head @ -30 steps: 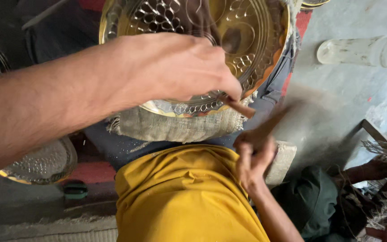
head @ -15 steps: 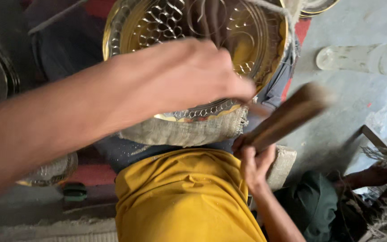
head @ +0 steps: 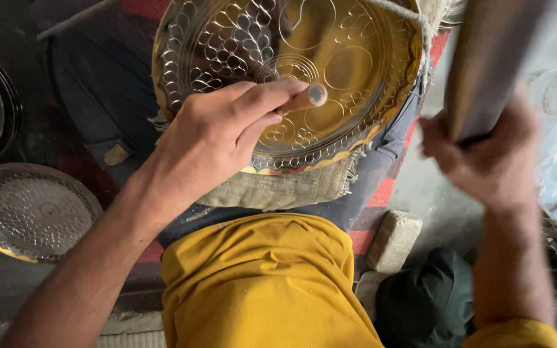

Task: The person uses a hammer and a small metal punch to emboss a decorative pattern into a brass plate resting on their lap. They repeatedly strike the punch to create indentations along the plate's surface.

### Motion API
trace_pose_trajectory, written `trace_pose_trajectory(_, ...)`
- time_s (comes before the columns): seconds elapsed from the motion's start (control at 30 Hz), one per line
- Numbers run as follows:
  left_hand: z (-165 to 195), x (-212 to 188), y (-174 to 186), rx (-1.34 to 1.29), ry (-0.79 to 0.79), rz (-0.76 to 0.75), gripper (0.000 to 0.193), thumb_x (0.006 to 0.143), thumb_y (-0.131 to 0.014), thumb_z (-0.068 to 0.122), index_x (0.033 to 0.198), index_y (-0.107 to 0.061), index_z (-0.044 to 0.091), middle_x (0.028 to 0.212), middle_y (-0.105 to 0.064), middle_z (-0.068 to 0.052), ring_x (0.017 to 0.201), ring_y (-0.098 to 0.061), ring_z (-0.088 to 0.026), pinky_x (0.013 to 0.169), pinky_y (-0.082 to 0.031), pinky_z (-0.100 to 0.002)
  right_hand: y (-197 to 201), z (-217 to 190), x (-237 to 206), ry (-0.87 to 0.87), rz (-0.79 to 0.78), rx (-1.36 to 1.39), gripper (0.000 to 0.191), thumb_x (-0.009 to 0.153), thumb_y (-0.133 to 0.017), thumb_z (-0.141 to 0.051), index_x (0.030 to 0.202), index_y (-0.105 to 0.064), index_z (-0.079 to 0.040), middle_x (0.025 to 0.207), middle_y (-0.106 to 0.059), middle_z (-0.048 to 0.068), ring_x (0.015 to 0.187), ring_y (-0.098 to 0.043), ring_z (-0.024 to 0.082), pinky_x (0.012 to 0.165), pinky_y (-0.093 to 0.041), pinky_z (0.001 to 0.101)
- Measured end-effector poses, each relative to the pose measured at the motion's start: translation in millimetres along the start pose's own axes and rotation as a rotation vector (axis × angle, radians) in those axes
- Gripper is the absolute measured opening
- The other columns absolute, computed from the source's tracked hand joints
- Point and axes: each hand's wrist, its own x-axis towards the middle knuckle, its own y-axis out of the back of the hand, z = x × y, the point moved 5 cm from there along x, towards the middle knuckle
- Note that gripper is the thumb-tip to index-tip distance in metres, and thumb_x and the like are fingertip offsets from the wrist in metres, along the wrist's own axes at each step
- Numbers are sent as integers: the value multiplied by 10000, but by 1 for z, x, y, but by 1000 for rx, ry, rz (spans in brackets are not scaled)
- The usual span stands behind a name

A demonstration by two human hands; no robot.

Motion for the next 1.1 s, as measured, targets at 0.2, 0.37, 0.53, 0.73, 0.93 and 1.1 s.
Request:
trace_pose_trajectory(0.2,-3,0,-5,5,-31,21,520,1064,-749,51,1500,-484,150,1053,-737,-90,874,-745,-171,724,-662,-255,15,-39,23,28,-23,-265,198,921,-791,-47,959,-629,62,766,-675,145,672,-699,205,604,-559,334)
trace_pose_trajectory(0.37,4,-7,-5,-22,48,146,411,1071,-738,43,1426,-544,114,1143,-743,-118,941,-769,-173,805,-669,-263,10,-78,47,243,-84,-738,279,913,-911,-97,997,-682,40,785,-697,176,666,-685,258,616,-545,377)
trace_pose_trajectory(0.53,17,-12,-3,-35,163,303,335,1059,-745,2,1348,-585,61,1132,-743,-123,1006,-764,-203,814,-647,-300,7,-93,76,231,-230,-683,175,903,-842,-31,992,-706,32,788,-695,191,641,-685,241,565,-522,360)
trace_pose_trajectory(0.73,28,-17,-7,-151,317,493,288,1022,-739,-31,1247,-576,45,1089,-733,-98,1005,-770,-163,862,-663,-272,-1,-93,93,163,-375,-696,88,915,-775,-36,960,-724,20,768,-692,174,622,-679,217,540,-499,356)
trace_pose_trajectory(0.93,25,-17,-7,-161,297,455,265,1051,-741,-33,1259,-594,41,1110,-746,-92,1007,-784,-160,866,-673,-253,0,-102,93,189,-352,-630,177,858,-774,63,1022,-711,42,811,-684,206,657,-680,254,563,-504,380)
trace_pose_trajectory(1.1,18,-15,-3,-56,204,319,304,1037,-765,10,1275,-605,110,1072,-763,-81,959,-786,-164,812,-653,-264,5,-97,81,219,-260,-697,247,829,-836,36,1042,-711,47,869,-701,229,721,-709,299,613,-544,395)
